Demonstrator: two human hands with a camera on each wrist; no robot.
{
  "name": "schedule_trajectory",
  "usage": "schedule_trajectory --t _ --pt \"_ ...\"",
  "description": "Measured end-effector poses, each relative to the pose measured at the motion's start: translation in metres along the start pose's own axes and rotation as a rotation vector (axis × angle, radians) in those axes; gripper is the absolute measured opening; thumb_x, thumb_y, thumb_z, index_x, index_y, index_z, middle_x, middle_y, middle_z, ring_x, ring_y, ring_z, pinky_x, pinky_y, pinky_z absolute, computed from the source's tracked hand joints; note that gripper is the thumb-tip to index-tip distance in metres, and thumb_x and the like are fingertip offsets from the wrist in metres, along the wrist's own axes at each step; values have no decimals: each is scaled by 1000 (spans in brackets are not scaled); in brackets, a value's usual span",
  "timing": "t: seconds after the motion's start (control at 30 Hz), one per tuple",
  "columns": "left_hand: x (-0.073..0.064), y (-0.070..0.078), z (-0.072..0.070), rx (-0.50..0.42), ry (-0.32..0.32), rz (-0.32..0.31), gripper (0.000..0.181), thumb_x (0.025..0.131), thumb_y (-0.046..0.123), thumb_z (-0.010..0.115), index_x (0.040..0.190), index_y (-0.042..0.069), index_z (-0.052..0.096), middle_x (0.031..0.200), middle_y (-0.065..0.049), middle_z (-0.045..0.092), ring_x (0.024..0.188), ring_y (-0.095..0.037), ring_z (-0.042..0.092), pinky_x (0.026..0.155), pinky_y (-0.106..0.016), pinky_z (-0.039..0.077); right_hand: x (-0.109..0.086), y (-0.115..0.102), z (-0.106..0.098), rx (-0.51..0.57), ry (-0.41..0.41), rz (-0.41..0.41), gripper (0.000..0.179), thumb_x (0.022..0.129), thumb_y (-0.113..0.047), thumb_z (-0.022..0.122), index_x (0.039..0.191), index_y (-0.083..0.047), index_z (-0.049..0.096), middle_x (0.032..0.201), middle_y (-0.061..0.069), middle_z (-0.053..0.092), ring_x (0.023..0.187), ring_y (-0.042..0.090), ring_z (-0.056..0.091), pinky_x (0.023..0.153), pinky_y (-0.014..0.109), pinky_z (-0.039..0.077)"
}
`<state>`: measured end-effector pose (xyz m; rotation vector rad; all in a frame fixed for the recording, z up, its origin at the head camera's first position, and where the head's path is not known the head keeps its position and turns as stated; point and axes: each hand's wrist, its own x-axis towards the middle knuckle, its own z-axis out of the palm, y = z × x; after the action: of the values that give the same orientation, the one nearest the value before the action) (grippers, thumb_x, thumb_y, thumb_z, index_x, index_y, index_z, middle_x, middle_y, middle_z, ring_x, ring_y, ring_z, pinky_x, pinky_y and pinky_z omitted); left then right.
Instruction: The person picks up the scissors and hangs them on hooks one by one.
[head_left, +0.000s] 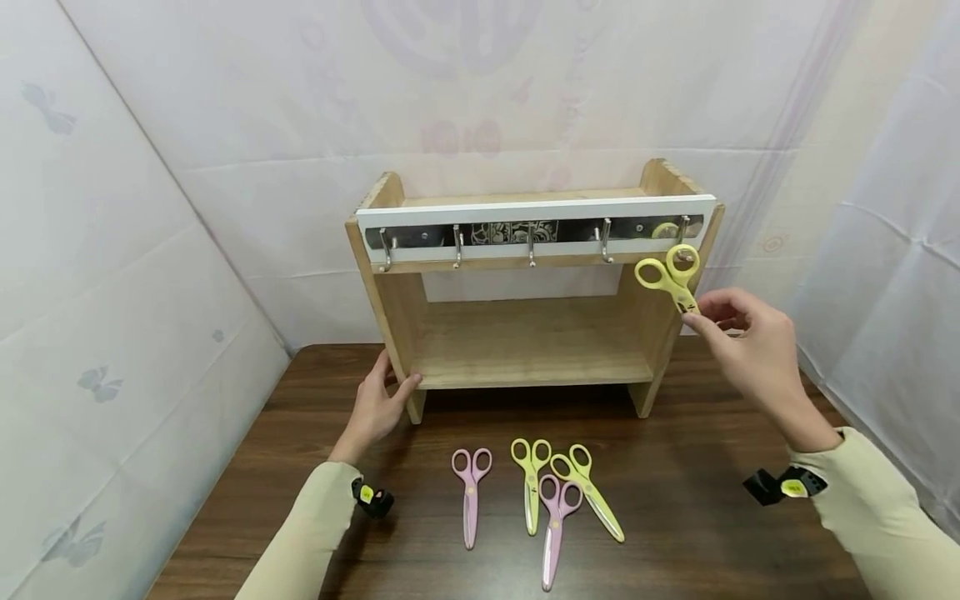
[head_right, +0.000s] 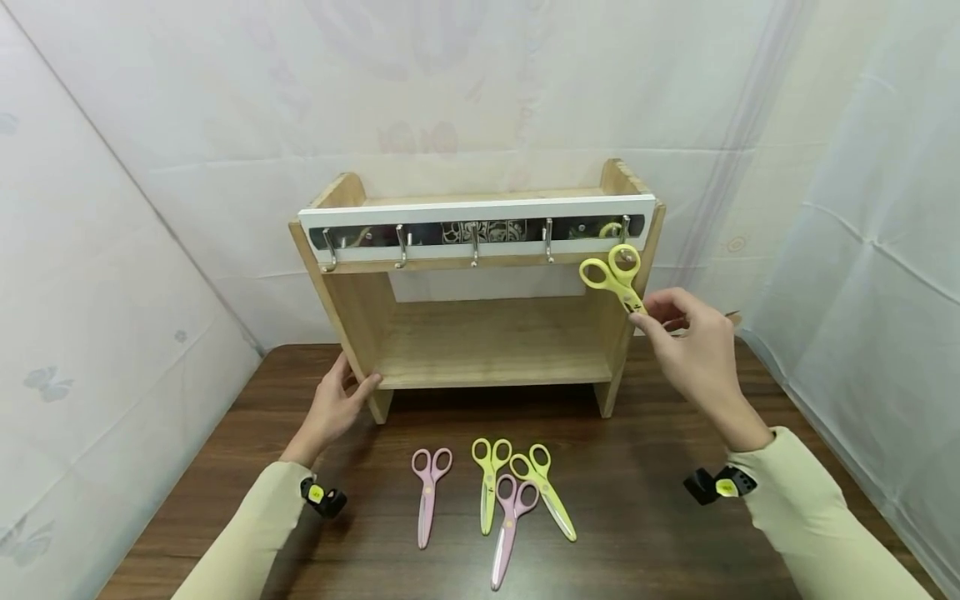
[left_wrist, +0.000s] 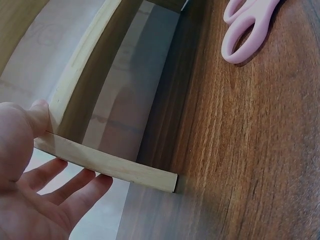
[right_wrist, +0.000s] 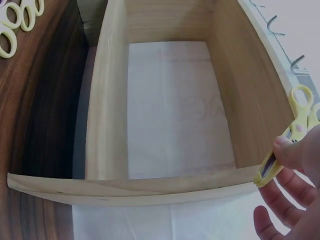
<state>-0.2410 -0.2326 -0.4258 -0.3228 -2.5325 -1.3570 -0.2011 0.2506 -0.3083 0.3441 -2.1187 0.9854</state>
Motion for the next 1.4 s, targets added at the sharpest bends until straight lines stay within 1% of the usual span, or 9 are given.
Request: schedule_trajectory --t 0.2,0.4,0.53,0.77,0.93,1.07,1.27,1.4 --pt "-1 -2 2 -6 4 2 66 102 21 67 158 10 34 140 -24 55 126 -42 57 94 -56 56 -2 6 5 17 -8 41 13 84 -5 85 92 -4 75 79 -7 68 70 -6 58 68 5 45" --pt "0 -3 2 -4 10 7 66 102 22 67 159 11 34 140 -23 56 126 -42 57 92 -55 57 -2 9 7 19 -3 43 14 84 -6 86 92 -4 74 78 -11 66 70 -6 58 67 5 45" --pt "0 -2 1 -3 7 3 67 102 22 67 159 11 33 141 -23 55 126 -43 57 92 -56 57 -3 11 9 34 -6 45 14 85 -5 85 92 -3 74 79 -11 66 71 -6 59 67 5 46" --pt "-1 -1 0 19 1 -1 67 103 23 66 160 11 32 141 -23 55 127 -43 56 92 -58 56 -4 11 12 39 -21 52 14 88 -5 81 98 -1 72 82 -6 65 74 -4 59 67 7 47" --pt "-1 -2 0 17 -2 3 69 103 26 66 160 12 31 141 -23 55 127 -43 56 93 -58 56 -6 11 17 55 -28 50 15 90 -4 79 102 0 71 84 -4 65 77 -4 60 69 7 48" --pt "-1 -1 0 10 -2 4 69 103 26 66 161 11 30 140 -23 55 127 -43 56 93 -58 55 -8 12 21 57 -22 41 15 89 -2 78 102 1 71 84 -3 65 77 -4 60 69 8 48" --pt "-1 0 0 4 0 8 69 103 24 66 160 11 31 140 -23 55 127 -43 56 94 -58 55 -12 11 25 53 -27 43 14 90 -4 77 102 1 71 85 4 66 79 -4 59 70 9 48" --pt "-1 -1 0 4 1 16 69 103 24 66 160 10 31 140 -23 55 127 -43 56 95 -58 54 -14 10 26 42 -23 41 14 90 -4 77 102 0 71 84 5 65 79 -5 59 69 9 48"
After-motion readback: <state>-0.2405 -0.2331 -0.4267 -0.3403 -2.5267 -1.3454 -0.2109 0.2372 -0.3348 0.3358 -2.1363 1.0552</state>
